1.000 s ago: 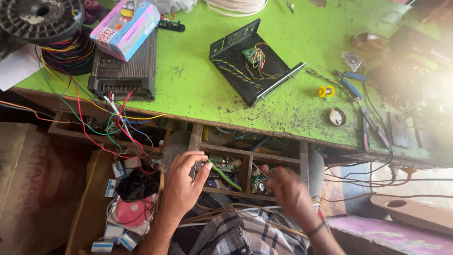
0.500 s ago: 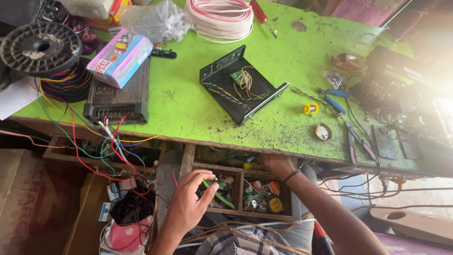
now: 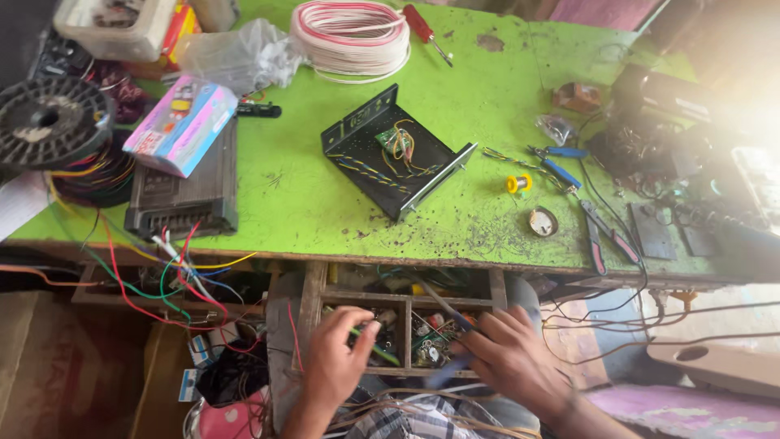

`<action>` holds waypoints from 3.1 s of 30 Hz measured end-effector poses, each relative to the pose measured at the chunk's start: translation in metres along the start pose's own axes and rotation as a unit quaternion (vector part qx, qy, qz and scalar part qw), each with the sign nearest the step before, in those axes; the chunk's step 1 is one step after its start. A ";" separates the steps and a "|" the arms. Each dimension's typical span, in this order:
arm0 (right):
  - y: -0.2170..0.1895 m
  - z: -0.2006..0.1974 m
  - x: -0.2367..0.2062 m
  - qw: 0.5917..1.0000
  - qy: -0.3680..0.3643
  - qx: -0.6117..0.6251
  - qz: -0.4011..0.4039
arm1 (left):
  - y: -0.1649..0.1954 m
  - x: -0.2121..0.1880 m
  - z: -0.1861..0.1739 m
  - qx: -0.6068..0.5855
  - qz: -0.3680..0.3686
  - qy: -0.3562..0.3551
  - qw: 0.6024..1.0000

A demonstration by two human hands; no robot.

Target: The person twists and arranges multicolored wires, then uses a socket wrench to tighten screws on a black audio player faceplate. The person also handles a small black component and places it into the device housing.

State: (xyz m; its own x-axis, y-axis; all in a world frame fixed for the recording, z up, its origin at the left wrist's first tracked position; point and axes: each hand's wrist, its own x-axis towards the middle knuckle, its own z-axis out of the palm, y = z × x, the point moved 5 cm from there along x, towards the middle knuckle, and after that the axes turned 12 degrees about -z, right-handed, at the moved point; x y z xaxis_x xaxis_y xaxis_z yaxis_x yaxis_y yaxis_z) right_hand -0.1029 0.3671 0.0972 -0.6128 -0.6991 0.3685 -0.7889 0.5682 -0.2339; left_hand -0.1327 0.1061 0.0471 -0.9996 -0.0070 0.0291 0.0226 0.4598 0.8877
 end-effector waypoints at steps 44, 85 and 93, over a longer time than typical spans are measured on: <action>0.006 -0.016 -0.244 0.751 0.111 0.345 0.552 | 0.079 0.105 0.033 0.121 0.165 0.088 0.975; 0.004 -0.001 -0.180 0.412 0.369 0.740 0.384 | 0.083 0.103 0.032 0.150 0.157 0.091 0.972; 0.012 -0.013 -0.181 0.394 0.366 0.750 0.385 | 0.082 0.103 0.031 0.155 0.146 0.086 0.973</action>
State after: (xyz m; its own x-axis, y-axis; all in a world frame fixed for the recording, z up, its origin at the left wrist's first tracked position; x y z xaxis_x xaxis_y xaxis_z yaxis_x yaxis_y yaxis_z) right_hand -0.0007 0.5063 0.0391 -0.9527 0.0549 -0.2990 0.1415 -0.7903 -0.5962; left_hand -0.2342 0.1709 0.1084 -0.9329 0.0270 0.3592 0.2706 0.7107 0.6494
